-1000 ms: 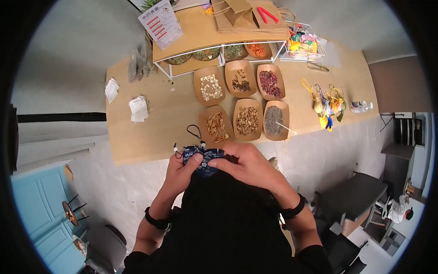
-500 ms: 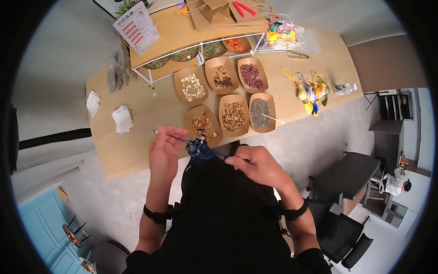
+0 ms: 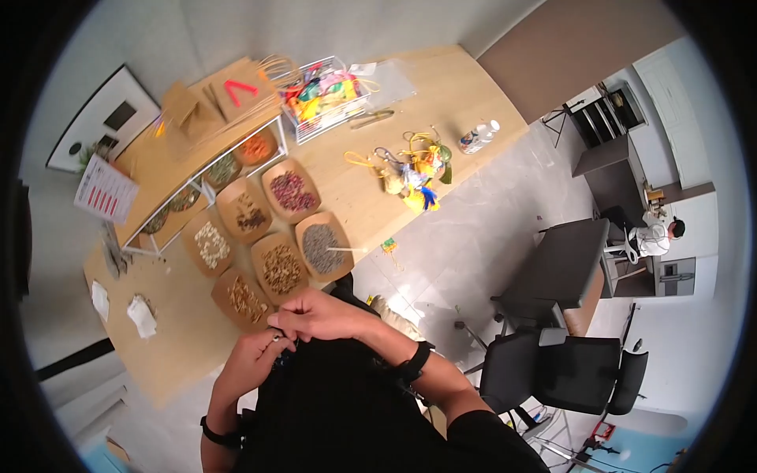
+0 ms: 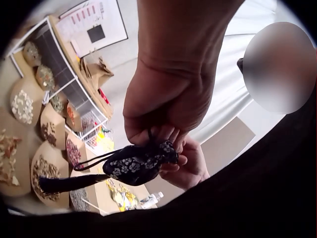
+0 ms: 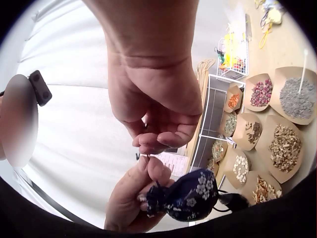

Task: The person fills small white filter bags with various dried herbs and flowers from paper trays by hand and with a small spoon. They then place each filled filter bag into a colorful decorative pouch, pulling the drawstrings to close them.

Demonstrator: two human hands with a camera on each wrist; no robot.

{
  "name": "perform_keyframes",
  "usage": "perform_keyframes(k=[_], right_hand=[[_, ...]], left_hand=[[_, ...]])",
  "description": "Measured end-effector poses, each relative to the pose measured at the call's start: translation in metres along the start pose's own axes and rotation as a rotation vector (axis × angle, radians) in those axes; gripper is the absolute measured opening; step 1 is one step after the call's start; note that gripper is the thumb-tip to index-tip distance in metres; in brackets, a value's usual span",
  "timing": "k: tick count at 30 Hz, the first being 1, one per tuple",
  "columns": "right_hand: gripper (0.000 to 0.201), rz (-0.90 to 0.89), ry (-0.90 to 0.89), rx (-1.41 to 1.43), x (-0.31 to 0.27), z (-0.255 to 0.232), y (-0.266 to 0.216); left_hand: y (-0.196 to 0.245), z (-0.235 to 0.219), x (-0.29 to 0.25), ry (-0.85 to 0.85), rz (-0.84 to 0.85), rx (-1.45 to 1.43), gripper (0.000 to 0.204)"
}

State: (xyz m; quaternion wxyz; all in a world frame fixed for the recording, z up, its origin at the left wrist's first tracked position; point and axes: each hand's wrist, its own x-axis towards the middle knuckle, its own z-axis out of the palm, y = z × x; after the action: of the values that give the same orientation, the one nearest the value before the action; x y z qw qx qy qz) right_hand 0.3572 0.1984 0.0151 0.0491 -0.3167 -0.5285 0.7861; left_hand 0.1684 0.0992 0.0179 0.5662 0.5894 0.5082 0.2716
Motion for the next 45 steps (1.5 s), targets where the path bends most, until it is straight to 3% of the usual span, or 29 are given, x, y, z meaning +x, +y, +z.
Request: perform_keyframes(k=[2, 3, 4, 5, 7, 12, 16, 18, 23, 25, 27, 29, 31, 33, 35, 37, 38, 40, 41, 43, 45], right_hand=[[0.028, 0.008, -0.014, 0.075, -0.008, -0.023, 0.008], [0.030, -0.253, 0.126, -0.036, -0.012, -0.030, 0.011], [0.043, -0.513, 0.269, -0.149, -0.017, -0.040, 0.011], [0.070, -0.532, 0.218, -0.418, -0.027, -0.058, 0.010], [0.068, -0.561, 0.263, -0.752, -0.041, -0.076, -0.001], [0.049, -0.700, 0.471, -0.808, -0.051, -0.130, 0.004], [0.048, -0.723, 0.500, -0.781, -0.052, -0.156, 0.011], [0.046, -0.514, 0.432, -0.695, -0.053, -0.171, 0.015], [0.043, -0.410, 0.338, -0.638, -0.053, -0.207, 0.023], [0.043, -0.379, 0.340, -0.659, -0.054, -0.226, 0.024], [0.039, -0.201, 0.401, -0.588, -0.057, -0.257, 0.028], [0.038, -0.177, 0.599, -0.603, -0.055, -0.301, 0.046], [0.043, -0.047, 0.687, -0.581, -0.055, -0.359, 0.053], [0.042, -0.047, 0.884, -0.683, -0.052, -0.414, 0.052], [0.041, 0.008, 1.015, -0.771, -0.050, -0.458, 0.027], [0.040, -0.122, 1.200, -0.898, -0.041, -0.508, 0.029], [0.040, -0.120, 1.193, -0.901, -0.037, -0.524, 0.028], [0.040, -0.018, 1.356, -1.011, -0.029, -0.550, 0.029], [0.040, -0.018, 1.344, -1.015, -0.026, -0.561, 0.038], [0.040, 0.173, 1.322, -1.127, -0.015, -0.590, 0.075], [0.040, 0.209, 1.259, -1.136, -0.011, -0.600, 0.099]], left_hand=[[-0.004, 0.014, 0.023, 0.164, -0.130, -0.265, 0.024], [-0.001, 0.013, 0.031, 0.184, -0.302, -0.431, 0.027], [0.002, 0.021, 0.046, 0.278, -0.254, -0.629, 0.027], [0.007, 0.028, 0.062, 0.371, -0.200, -0.825, 0.026], [0.021, 0.039, 0.094, 0.410, -0.206, -0.895, 0.026], [0.053, 0.066, 0.160, 0.512, -0.239, -0.992, 0.027], [0.062, 0.077, 0.187, 0.586, -0.264, -1.022, 0.026], [0.063, 0.077, 0.199, 0.602, -0.268, -1.013, 0.025], [0.036, 0.076, 0.227, 0.615, -0.177, -0.993, 0.026], [0.040, 0.075, 0.244, 0.580, -0.260, -0.942, 0.026], [0.043, 0.076, 0.251, 0.551, -0.340, -0.901, 0.028], [0.042, 0.070, 0.248, 0.589, -0.476, -0.726, 0.036], [0.027, 0.059, 0.229, 0.614, -0.485, -0.747, 0.039], [0.012, 0.051, 0.208, 0.642, -0.489, -0.767, 0.042], [-0.004, 0.051, 0.185, 0.773, -0.512, -0.763, 0.040], [-0.025, 0.052, 0.158, 0.822, -0.559, -0.761, 0.041], [-0.032, 0.054, 0.146, 0.880, -0.602, -0.770, 0.041], [-0.040, 0.062, 0.121, 0.944, -0.652, -0.786, 0.042], [-0.041, 0.067, 0.108, 0.990, -0.678, -0.778, 0.043], [-0.046, 0.075, 0.086, 1.048, -0.709, -0.772, 0.044], [-0.047, 0.085, 0.061, 1.115, -0.788, -0.756, 0.045]])
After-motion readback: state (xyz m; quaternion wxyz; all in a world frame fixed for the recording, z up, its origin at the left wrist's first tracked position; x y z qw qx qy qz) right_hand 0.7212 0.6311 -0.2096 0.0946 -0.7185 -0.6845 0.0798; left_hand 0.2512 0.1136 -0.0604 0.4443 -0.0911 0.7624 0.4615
